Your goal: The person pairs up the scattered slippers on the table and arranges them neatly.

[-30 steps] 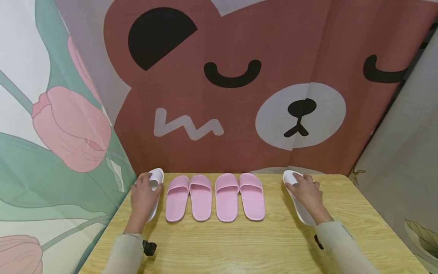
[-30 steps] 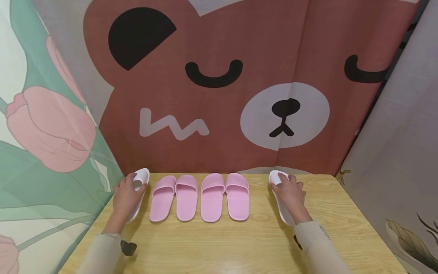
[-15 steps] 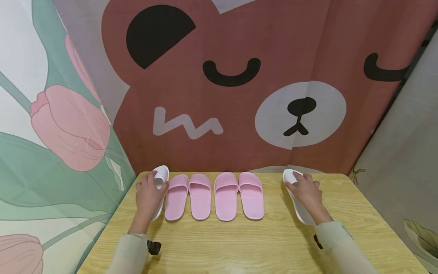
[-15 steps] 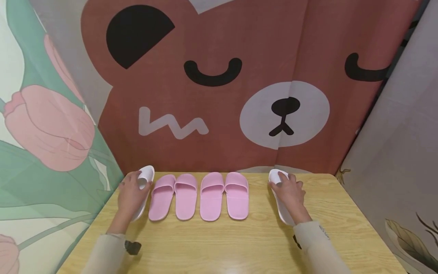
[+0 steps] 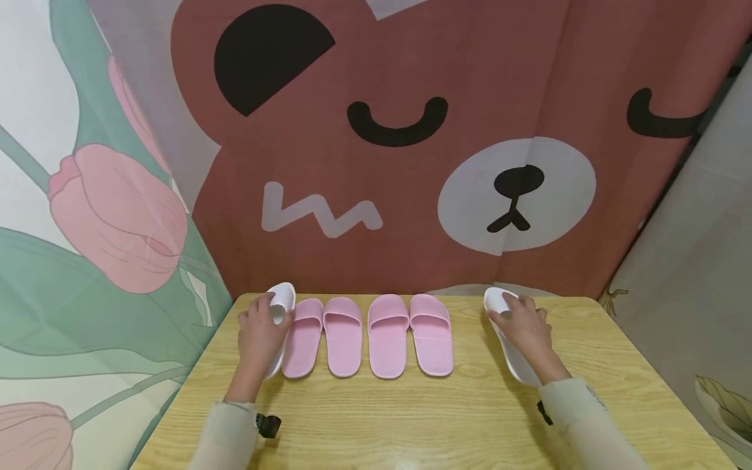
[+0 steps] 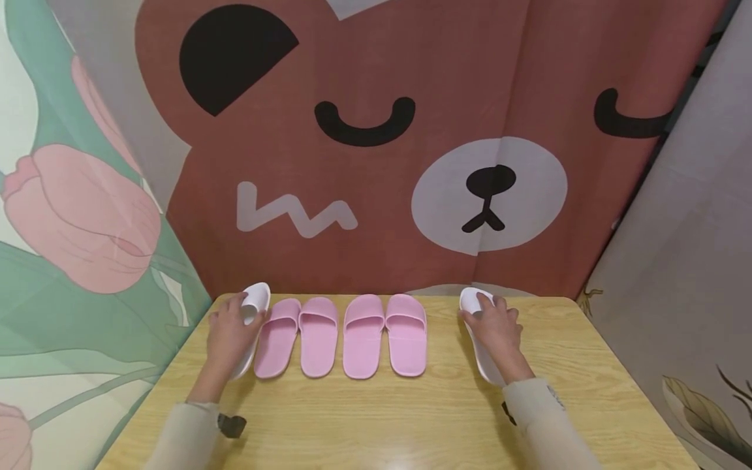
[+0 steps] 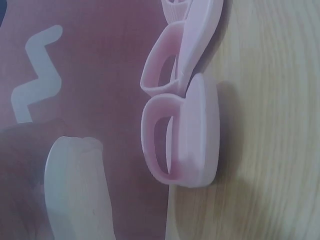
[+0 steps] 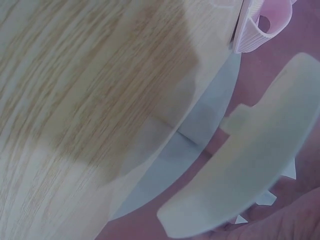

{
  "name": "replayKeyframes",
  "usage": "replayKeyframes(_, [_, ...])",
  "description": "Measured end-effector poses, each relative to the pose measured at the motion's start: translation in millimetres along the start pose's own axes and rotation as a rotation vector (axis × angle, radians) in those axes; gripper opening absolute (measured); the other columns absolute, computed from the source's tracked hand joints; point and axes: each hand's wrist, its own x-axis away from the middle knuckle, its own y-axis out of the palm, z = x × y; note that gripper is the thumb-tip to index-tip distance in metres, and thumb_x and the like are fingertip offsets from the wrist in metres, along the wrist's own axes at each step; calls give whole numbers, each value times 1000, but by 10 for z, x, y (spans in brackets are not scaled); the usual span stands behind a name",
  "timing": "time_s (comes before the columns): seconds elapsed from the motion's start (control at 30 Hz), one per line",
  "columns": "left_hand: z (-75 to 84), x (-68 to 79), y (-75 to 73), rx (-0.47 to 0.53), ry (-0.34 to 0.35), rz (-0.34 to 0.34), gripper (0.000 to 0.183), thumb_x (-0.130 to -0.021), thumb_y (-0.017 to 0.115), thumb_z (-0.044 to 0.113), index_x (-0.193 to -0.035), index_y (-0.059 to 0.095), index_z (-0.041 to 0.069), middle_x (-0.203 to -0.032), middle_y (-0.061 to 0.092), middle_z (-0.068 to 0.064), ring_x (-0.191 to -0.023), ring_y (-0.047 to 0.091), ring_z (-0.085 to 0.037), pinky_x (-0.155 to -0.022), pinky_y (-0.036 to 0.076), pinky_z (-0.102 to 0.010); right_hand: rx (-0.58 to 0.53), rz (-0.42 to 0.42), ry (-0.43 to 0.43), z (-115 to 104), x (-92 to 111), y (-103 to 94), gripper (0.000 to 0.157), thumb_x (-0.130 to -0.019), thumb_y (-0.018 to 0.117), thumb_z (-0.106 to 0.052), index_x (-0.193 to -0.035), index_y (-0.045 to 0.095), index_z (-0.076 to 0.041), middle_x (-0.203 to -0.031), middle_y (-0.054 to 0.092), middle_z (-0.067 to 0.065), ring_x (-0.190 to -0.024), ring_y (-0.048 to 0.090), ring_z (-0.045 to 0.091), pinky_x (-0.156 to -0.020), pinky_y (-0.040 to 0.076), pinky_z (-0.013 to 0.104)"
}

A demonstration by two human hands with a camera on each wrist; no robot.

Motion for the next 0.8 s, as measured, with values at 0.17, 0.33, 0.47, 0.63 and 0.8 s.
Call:
replayKeyframes(0.17, [77,30,32,-2,10,0,64,-91,69,39,-142,47,6,-142,48,-27,-120,44,-54,-87,46,-66,9,4,-4,-8,-2,-17,77,-98,58,-53,-155,35,-7,-153,26,34,-128,30,65,-91,35,78])
replayKeyframes(0.33, [157,51,72,4,32,-5,64,-91,70,38,-141,47,6,-140,49,-27,-118,45,-53,-89,46,-64,19,8,-2,-4,-19,-16,76,-98,59,-52,-155,36,-7,-153,27,34,-128,30,65,-91,35,78])
replayKeyframes(0.47, [222,71,104,13,44,-8,64,-91,70,38,-141,48,6,-140,50,-26,-117,46,-52,-88,47,-63,25,14,3,1,-24,-14,76,-97,60,-51,-155,37,-7,-152,28,34,-128,31,65,-91,36,77])
replayKeyframes(0.63, [307,109,129,24,58,-4,64,-90,72,38,-140,49,7,-139,51,-25,-115,47,-51,-86,48,-62,23,8,8,9,-10,-9,74,-98,59,-50,-154,38,-6,-152,28,35,-126,32,65,-91,36,76])
replayKeyframes(0.8, [387,137,154,40,64,-12,63,-89,73,37,-140,50,8,-138,52,-25,-115,47,-51,-87,47,-61,21,6,0,34,11,-5,72,-99,58,-49,-154,39,-6,-152,28,34,-124,35,65,-90,37,76])
